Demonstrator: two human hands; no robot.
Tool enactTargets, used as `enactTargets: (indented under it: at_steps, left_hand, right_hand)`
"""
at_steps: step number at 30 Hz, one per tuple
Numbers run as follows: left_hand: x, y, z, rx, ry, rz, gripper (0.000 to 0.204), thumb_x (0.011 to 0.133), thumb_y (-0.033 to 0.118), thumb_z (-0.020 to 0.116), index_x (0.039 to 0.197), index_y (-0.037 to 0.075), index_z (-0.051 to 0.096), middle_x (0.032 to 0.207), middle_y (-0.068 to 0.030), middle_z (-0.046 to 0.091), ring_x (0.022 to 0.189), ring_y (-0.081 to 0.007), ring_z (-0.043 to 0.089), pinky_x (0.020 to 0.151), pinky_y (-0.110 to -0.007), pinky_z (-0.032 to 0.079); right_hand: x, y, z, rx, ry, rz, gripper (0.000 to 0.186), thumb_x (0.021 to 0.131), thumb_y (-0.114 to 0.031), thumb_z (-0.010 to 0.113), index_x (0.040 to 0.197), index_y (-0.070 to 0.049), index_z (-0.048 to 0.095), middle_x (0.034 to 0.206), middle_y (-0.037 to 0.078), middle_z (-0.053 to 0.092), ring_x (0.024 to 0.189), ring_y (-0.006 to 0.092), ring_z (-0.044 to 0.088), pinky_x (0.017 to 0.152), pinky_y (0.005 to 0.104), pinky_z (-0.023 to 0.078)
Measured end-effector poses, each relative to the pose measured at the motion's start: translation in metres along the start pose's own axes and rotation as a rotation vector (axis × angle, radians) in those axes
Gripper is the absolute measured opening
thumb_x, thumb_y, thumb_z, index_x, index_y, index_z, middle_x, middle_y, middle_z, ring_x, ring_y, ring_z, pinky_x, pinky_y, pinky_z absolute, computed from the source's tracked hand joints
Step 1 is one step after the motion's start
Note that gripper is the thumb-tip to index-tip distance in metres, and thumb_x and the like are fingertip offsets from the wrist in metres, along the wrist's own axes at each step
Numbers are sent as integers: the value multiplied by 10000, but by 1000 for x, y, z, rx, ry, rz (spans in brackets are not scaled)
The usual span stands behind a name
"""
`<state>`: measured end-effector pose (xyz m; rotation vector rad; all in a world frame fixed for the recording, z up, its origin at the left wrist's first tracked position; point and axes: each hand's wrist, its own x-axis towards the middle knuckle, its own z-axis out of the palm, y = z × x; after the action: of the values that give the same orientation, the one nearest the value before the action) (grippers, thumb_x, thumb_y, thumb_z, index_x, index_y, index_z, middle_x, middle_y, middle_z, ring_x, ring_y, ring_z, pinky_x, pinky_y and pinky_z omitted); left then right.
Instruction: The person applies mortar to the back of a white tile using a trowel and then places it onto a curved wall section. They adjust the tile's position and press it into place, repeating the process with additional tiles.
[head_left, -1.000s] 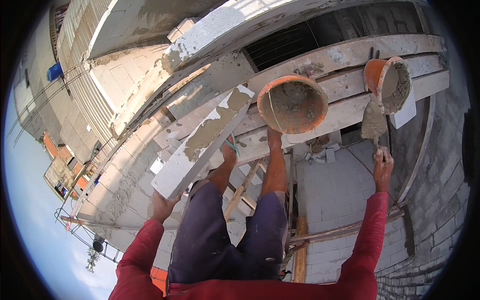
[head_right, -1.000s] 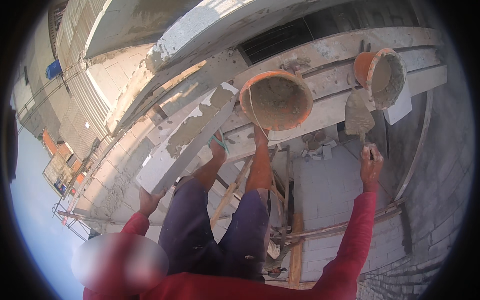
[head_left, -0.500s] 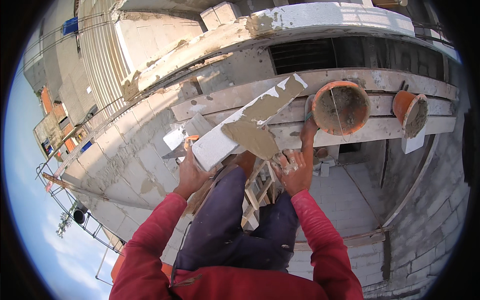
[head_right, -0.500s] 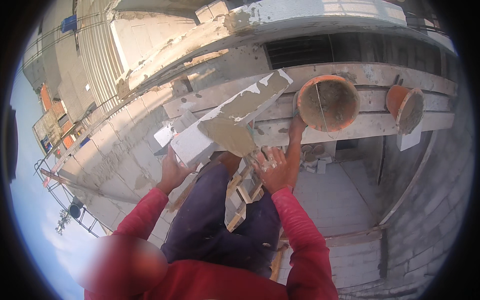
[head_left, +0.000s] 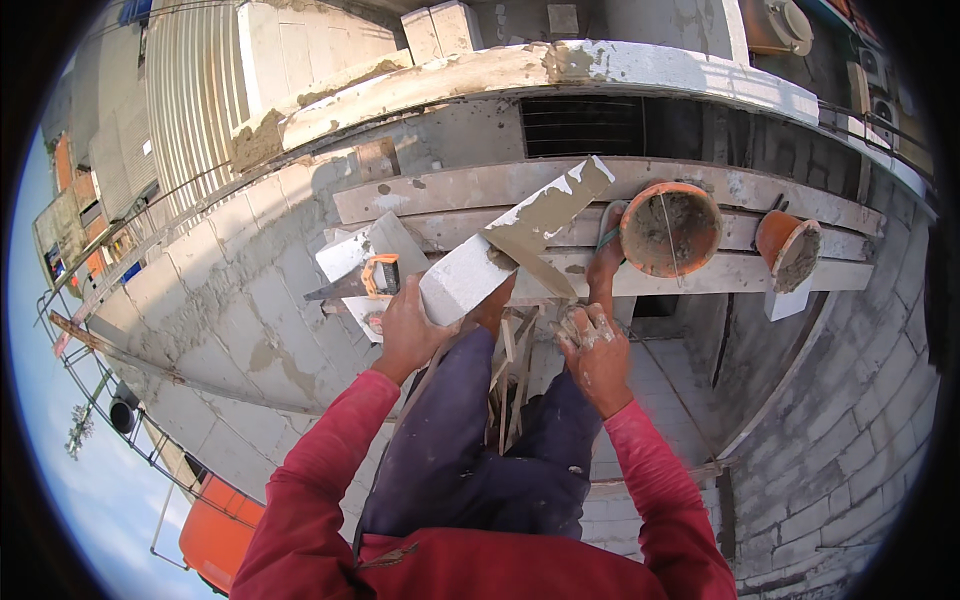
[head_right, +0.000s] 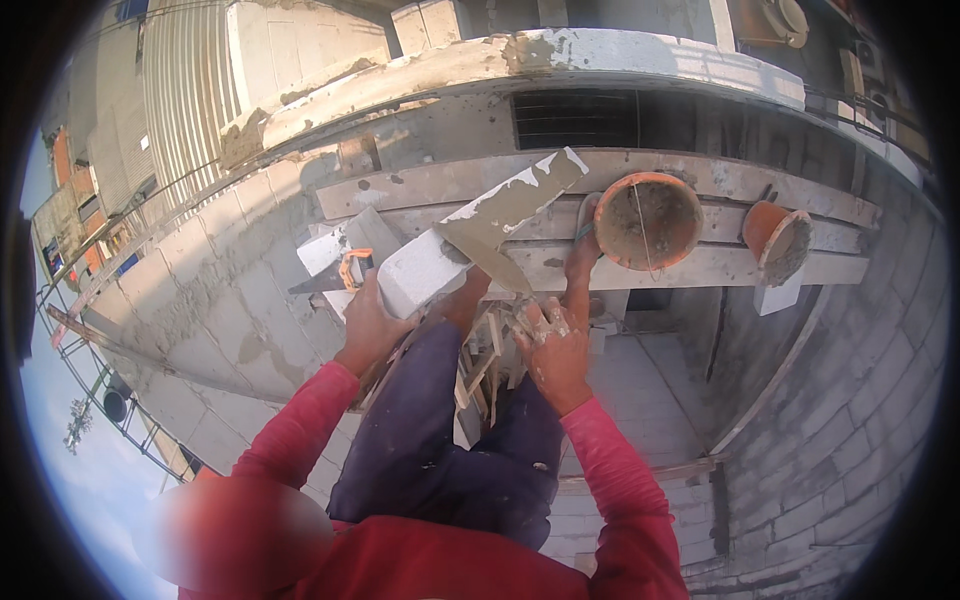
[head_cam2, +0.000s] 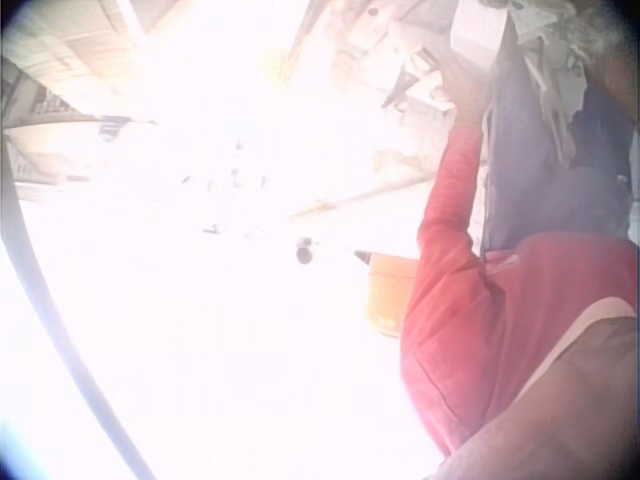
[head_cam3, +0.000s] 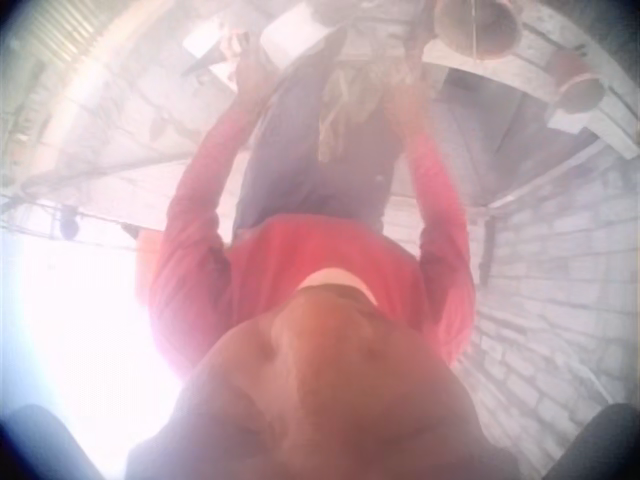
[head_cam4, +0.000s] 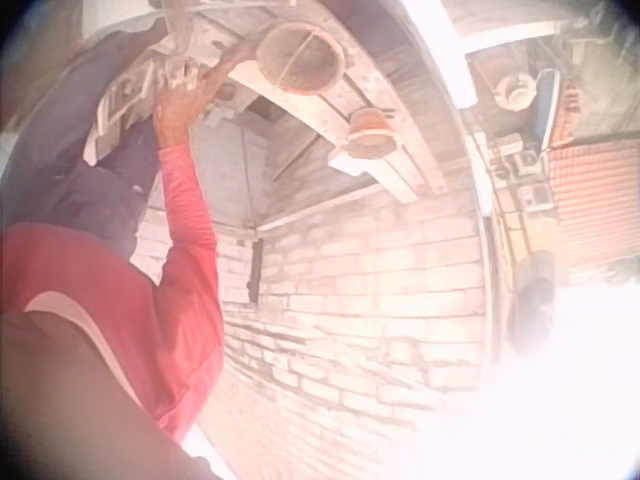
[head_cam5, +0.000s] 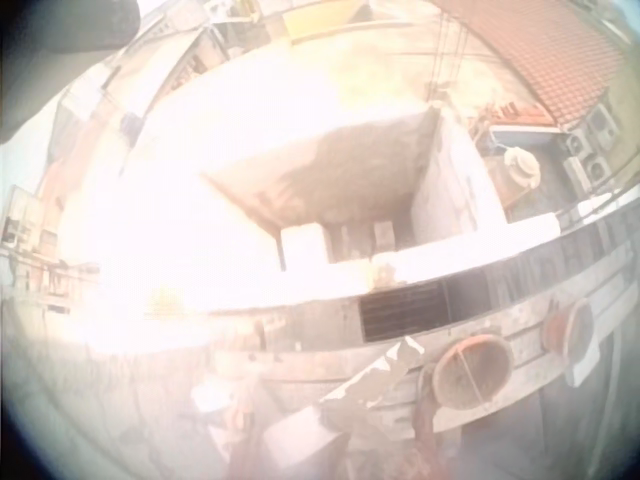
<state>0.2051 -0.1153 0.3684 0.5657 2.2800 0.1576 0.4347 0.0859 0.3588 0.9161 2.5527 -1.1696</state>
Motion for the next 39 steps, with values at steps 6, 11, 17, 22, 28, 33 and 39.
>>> enactTargets:
  at_steps: [6,11,17,22,28,33,39]
  left_hand:
    - [2,7,-3,-19,-33,-61,849,688,343,914,1326,-20,487,1135,-261,664,1076,-430,656,913,-498,533]
    - [5,0,-2,3,-78,-92,1094,666,412,936,1429,-151,391,1153,-299,684,1044,-422,705,903,-460,565]
    - [11,-14,7,-79,-22,-50,863,673,364,933,1303,-30,495,1105,-253,688,1058,-424,679,919,-487,535]
    - [12,-23,9,-216,-16,-78,884,657,328,953,1321,-17,482,1105,-235,702,1039,-441,678,961,-513,510]
    - [-5,-34,15,-46,-57,-92,922,722,243,933,1410,-45,392,1217,-242,715,1108,-359,724,907,-424,588]
    - [-8,-20,22,-156,-54,-165,948,668,298,959,1380,-42,434,1172,-251,697,1130,-408,672,944,-475,540]
    - [-19,-8,25,-141,-9,-194,970,651,317,972,1378,-44,442,1179,-253,691,1114,-427,678,939,-477,545]
  right_hand:
    - [-24,-50,-21,107,-119,-49,412,767,-191,826,1120,-77,648,1042,137,632,940,357,653,807,470,528]
    - [-18,7,-22,538,-137,95,314,842,-163,832,1049,-41,629,944,152,662,856,343,697,751,422,550]
    - [58,125,68,252,168,268,370,902,-213,767,1157,-9,595,1089,232,666,982,440,657,844,503,526]
    - [32,123,124,-166,217,250,423,865,-189,765,1220,-22,608,1173,229,642,1138,423,613,945,485,521]
    - [-23,100,72,105,74,416,482,907,-268,741,1296,-21,600,1201,231,677,1039,430,675,906,498,550]
    - [76,134,41,-34,-178,528,479,933,-300,710,1292,-3,602,1186,268,689,969,449,701,861,502,561]
    - [10,60,57,-131,-95,193,491,929,-322,695,1300,-16,596,1212,246,651,1117,426,616,983,500,484]
